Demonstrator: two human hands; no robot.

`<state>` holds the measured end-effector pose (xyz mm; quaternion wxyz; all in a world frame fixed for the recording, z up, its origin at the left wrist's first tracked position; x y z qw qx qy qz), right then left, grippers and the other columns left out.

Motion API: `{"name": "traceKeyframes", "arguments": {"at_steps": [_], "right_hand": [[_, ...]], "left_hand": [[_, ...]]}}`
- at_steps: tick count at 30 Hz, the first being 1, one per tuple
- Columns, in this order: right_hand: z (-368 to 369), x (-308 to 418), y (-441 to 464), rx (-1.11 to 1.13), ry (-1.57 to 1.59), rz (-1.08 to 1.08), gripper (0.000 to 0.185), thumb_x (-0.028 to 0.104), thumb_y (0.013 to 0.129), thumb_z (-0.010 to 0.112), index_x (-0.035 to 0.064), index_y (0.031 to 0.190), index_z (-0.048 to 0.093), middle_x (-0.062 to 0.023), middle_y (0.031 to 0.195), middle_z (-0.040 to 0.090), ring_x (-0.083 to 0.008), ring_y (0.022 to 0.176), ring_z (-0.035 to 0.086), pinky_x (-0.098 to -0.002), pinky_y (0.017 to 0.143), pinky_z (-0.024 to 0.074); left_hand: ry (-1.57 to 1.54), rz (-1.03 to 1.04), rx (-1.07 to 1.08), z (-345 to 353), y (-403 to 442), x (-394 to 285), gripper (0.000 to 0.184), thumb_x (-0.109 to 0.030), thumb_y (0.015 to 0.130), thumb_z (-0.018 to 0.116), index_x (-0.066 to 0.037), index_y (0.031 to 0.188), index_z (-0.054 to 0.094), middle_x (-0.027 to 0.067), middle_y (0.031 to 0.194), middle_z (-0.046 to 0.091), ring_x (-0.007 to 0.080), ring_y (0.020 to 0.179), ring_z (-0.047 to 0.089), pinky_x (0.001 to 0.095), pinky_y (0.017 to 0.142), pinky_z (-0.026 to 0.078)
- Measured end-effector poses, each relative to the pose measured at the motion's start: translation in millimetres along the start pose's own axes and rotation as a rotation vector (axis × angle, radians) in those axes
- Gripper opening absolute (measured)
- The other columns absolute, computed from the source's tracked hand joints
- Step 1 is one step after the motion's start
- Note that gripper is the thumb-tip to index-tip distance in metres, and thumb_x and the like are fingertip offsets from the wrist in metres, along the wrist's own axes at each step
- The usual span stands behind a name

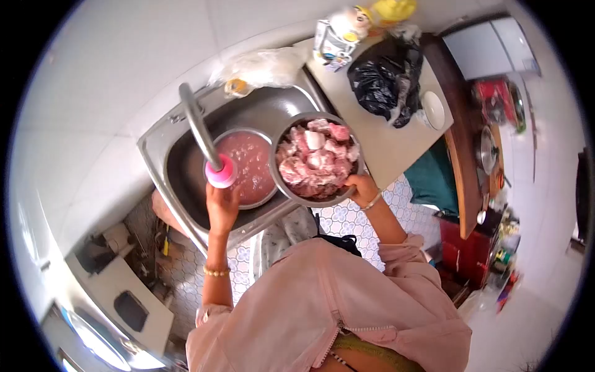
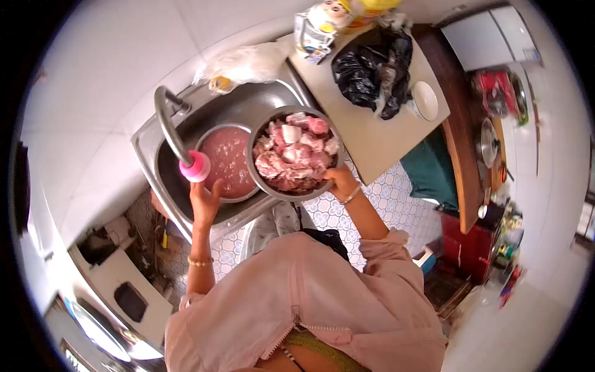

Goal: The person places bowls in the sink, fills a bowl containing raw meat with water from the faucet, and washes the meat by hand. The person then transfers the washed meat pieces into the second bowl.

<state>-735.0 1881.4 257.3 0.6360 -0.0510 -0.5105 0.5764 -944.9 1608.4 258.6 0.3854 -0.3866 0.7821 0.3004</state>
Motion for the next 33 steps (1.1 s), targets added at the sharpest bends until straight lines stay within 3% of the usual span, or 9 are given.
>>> {"name": "traceKeyframes", "arguments": {"at_steps": [1,5,14,20,23,25,28,30,33], "right_hand": [[-11,9,-12,-0.006,0.02,-0.022,0.052,-0.007,0.064,0.048,0.0035,0.115,0.048,-0.0098,0.101,0.058,-0.0235,0.089,0.058,-0.0359,0.078,0.0492],[-70,23,-44,-0.082,0.17,-0.2,0.053,-0.008,0.065,0.045,0.0,0.117,0.046,-0.0125,0.106,0.057,-0.0261,0.097,0.057,-0.0392,0.085,0.0471],[-160,31,-51,-0.255,0.348,-0.256,0.04,-0.002,0.066,0.049,-0.002,0.106,0.049,-0.0142,0.103,0.058,-0.0305,0.094,0.058,-0.0446,0.083,0.049],[-172,36,-38,-0.382,0.356,-0.375,0.029,0.006,0.075,0.058,0.0036,0.103,0.052,-0.0114,0.1,0.057,-0.0276,0.091,0.057,-0.0404,0.077,0.0511],[-149,26,-66,-0.48,0.453,-0.275,0.028,0.012,0.079,0.057,0.0048,0.105,0.051,-0.0095,0.099,0.057,-0.0232,0.091,0.056,-0.0371,0.074,0.0512],[-119,18,-99,-0.506,0.147,-0.127,0.026,0.019,0.084,0.053,0.0058,0.106,0.051,-0.0075,0.093,0.057,-0.0187,0.085,0.058,-0.0314,0.066,0.0515],[-24,26,-124,-0.308,-0.373,-0.091,0.026,0.021,0.086,0.05,0.0048,0.106,0.05,-0.0061,0.085,0.058,-0.0152,0.072,0.059,-0.0256,0.055,0.05],[35,38,-109,-0.081,-0.61,-0.119,0.026,0.019,0.087,0.049,0.0023,0.107,0.051,-0.0068,0.085,0.057,-0.0139,0.074,0.058,-0.0247,0.06,0.0496],[91,28,-43,0.195,-0.703,-0.155,0.03,0.015,0.089,0.049,0.0012,0.115,0.049,-0.007,0.085,0.057,-0.0123,0.075,0.056,-0.0247,0.063,0.0482]], "left_hand": [[-0.013,-0.076,0.019,0,-7,9,0.037,-0.001,0.071,0.065,0.002,0.106,0.053,0.0175,0.102,0.055,0.0281,0.09,0.055,0.0346,0.078,0.044],[-0.016,-0.211,-0.003,-5,-26,47,0.039,-0.004,0.074,0.062,0.004,0.111,0.051,0.0205,0.115,0.052,0.0318,0.109,0.049,0.0362,0.093,0.037],[-0.117,-0.302,-0.019,14,-21,106,0.038,-0.013,0.078,0.06,0.003,0.111,0.052,0.0195,0.114,0.053,0.0294,0.111,0.048,0.0356,0.093,0.037],[-0.164,-0.55,-0.065,13,-22,154,0.055,-0.007,0.077,0.059,0.004,0.126,0.037,0.0214,0.128,0.042,0.0266,0.116,0.043,0.0332,0.095,0.035],[-0.346,-0.686,-0.061,18,-22,145,0.057,-0.006,0.081,0.053,0.006,0.131,0.027,0.0197,0.131,0.039,0.0245,0.12,0.04,0.032,0.099,0.03],[-0.49,-0.77,-0.147,29,-32,174,0.055,-0.006,0.081,0.053,0.006,0.13,0.03,0.0186,0.129,0.041,0.0237,0.118,0.041,0.0307,0.097,0.032],[-0.484,-0.872,-0.135,34,-37,182,0.051,-0.009,0.083,0.052,0.006,0.128,0.033,0.0159,0.126,0.045,0.0203,0.112,0.046,0.028,0.089,0.038],[-0.469,-0.965,-0.14,39,-42,191,0.044,-0.014,0.085,0.051,0.004,0.124,0.04,0.0123,0.118,0.051,0.0165,0.1,0.051,0.0264,0.081,0.041],[-0.552,-0.926,-0.264,45,-43,198,0.037,-0.019,0.086,0.052,0.003,0.116,0.048,0.0104,0.107,0.056,0.0154,0.093,0.053,0.0263,0.079,0.041]]}}
Point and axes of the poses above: each hand's wrist, its own y-axis towards the middle knuckle, its own z-axis out of the palm, x = y × z, the point moved 2 cm from there along y, towards the middle knuckle
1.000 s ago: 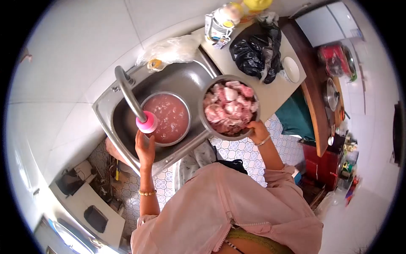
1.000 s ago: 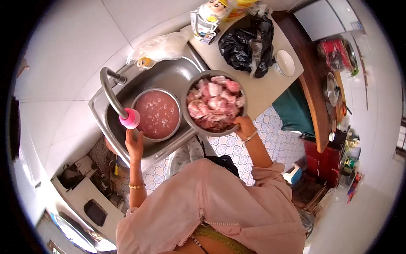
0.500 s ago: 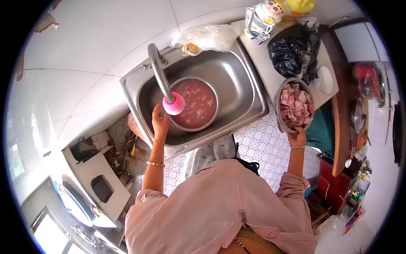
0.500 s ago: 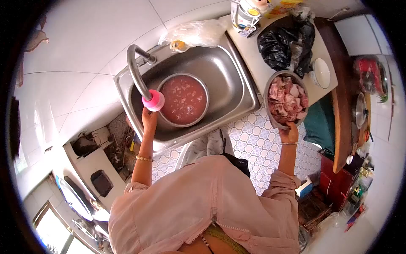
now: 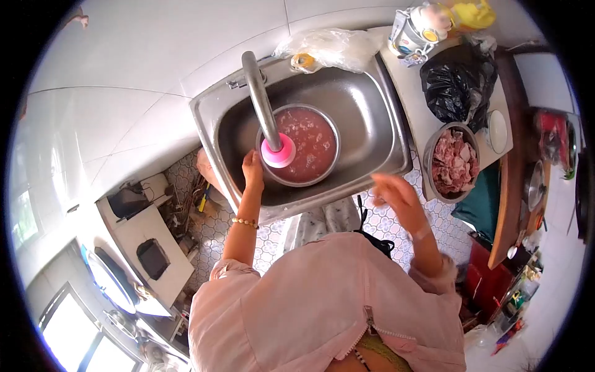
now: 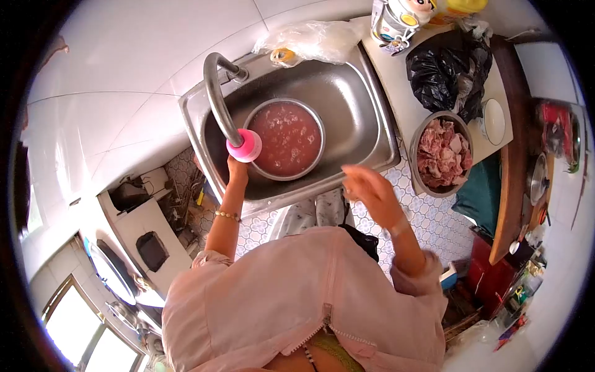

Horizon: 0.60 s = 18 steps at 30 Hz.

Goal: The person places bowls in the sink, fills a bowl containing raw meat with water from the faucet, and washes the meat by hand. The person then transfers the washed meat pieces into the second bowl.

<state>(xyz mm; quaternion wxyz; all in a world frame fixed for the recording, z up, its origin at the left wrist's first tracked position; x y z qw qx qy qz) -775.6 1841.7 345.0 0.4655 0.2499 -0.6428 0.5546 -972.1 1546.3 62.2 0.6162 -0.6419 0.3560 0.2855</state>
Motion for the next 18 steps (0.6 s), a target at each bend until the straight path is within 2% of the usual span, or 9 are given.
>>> {"name": "traceKeyframes", "arguments": {"at_steps": [1,4,6,8,10,12,13,16,18], "right_hand": [[3,-22,34,0.096,0.03,-0.05,0.031,0.018,0.089,0.049,0.0016,0.115,0.05,-0.0071,0.083,0.057,-0.0118,0.075,0.057,-0.0254,0.062,0.0475],[9,-72,129,-0.101,-0.791,-0.194,0.035,0.017,0.083,0.048,0.0009,0.114,0.05,-0.0191,0.095,0.06,-0.0309,0.083,0.06,-0.0388,0.073,0.0467],[2,-125,181,-0.141,-0.92,-0.095,0.037,0.017,0.08,0.048,0.0004,0.113,0.05,-0.0215,0.098,0.059,-0.038,0.089,0.056,-0.0426,0.081,0.0439],[9,-142,198,-0.116,-0.953,-0.055,0.036,0.018,0.08,0.049,0.0007,0.111,0.052,-0.022,0.096,0.059,-0.0381,0.091,0.055,-0.0421,0.083,0.0432],[11,-159,207,-0.092,-0.992,-0.014,0.034,0.019,0.079,0.049,0.001,0.108,0.053,-0.0225,0.094,0.06,-0.0381,0.092,0.054,-0.0415,0.085,0.0424],[9,-168,217,-0.116,-0.776,0.182,0.028,0.019,0.079,0.051,0.0016,0.101,0.055,-0.02,0.088,0.061,-0.0339,0.084,0.059,-0.0402,0.077,0.0482],[10,-168,213,-0.163,-0.551,0.271,0.021,0.018,0.079,0.052,0.0013,0.093,0.055,-0.0153,0.08,0.061,-0.0263,0.071,0.062,-0.0364,0.06,0.0524],[10,-173,218,-0.17,-0.527,0.237,0.018,0.015,0.079,0.054,0.001,0.09,0.055,-0.0111,0.075,0.06,-0.02,0.061,0.061,-0.032,0.047,0.0515],[6,-178,221,-0.171,-0.518,0.25,0.021,0.016,0.076,0.06,0.0026,0.09,0.055,-0.0129,0.08,0.06,-0.0241,0.063,0.063,-0.0339,0.046,0.0527]], "left_hand": [[-0.037,0.06,-0.021,8,-10,-15,0.034,-0.022,0.087,0.053,0.003,0.109,0.053,0.0087,0.099,0.059,0.0152,0.089,0.053,0.0271,0.078,0.042],[-0.046,0.109,-0.079,15,-7,-20,0.032,-0.023,0.087,0.053,0.004,0.102,0.056,0.0082,0.092,0.06,0.0148,0.083,0.053,0.0279,0.075,0.043],[-0.079,0.164,-0.066,14,4,-12,0.03,-0.023,0.087,0.053,0.004,0.1,0.056,0.0077,0.087,0.06,0.0142,0.079,0.053,0.0281,0.072,0.043],[-0.108,0.223,-0.045,12,19,1,0.029,-0.023,0.087,0.053,0.003,0.097,0.057,0.0072,0.083,0.06,0.0137,0.075,0.053,0.0283,0.069,0.043],[-0.031,0.249,0.002,9,34,19,0.026,-0.023,0.089,0.046,-0.005,0.107,0.053,0.0064,0.096,0.059,0.0174,0.088,0.055,0.0328,0.079,0.045],[-0.013,0.281,0.038,9,46,34,0.026,-0.022,0.09,0.042,-0.008,0.11,0.051,0.0062,0.102,0.058,0.0196,0.094,0.057,0.0353,0.084,0.046],[-0.021,0.282,0.026,8,48,41,0.026,-0.022,0.09,0.041,-0.008,0.11,0.051,0.0062,0.101,0.058,0.0197,0.093,0.057,0.0355,0.085,0.046],[-0.025,0.266,-0.018,7,53,55,0.027,-0.022,0.09,0.041,-0.007,0.11,0.051,0.0062,0.101,0.058,0.0197,0.093,0.057,0.0356,0.085,0.046],[-0.067,0.283,-0.017,8,59,57,0.028,-0.021,0.09,0.042,-0.007,0.113,0.05,0.0065,0.103,0.058,0.0196,0.094,0.057,0.0358,0.086,0.046]]}}
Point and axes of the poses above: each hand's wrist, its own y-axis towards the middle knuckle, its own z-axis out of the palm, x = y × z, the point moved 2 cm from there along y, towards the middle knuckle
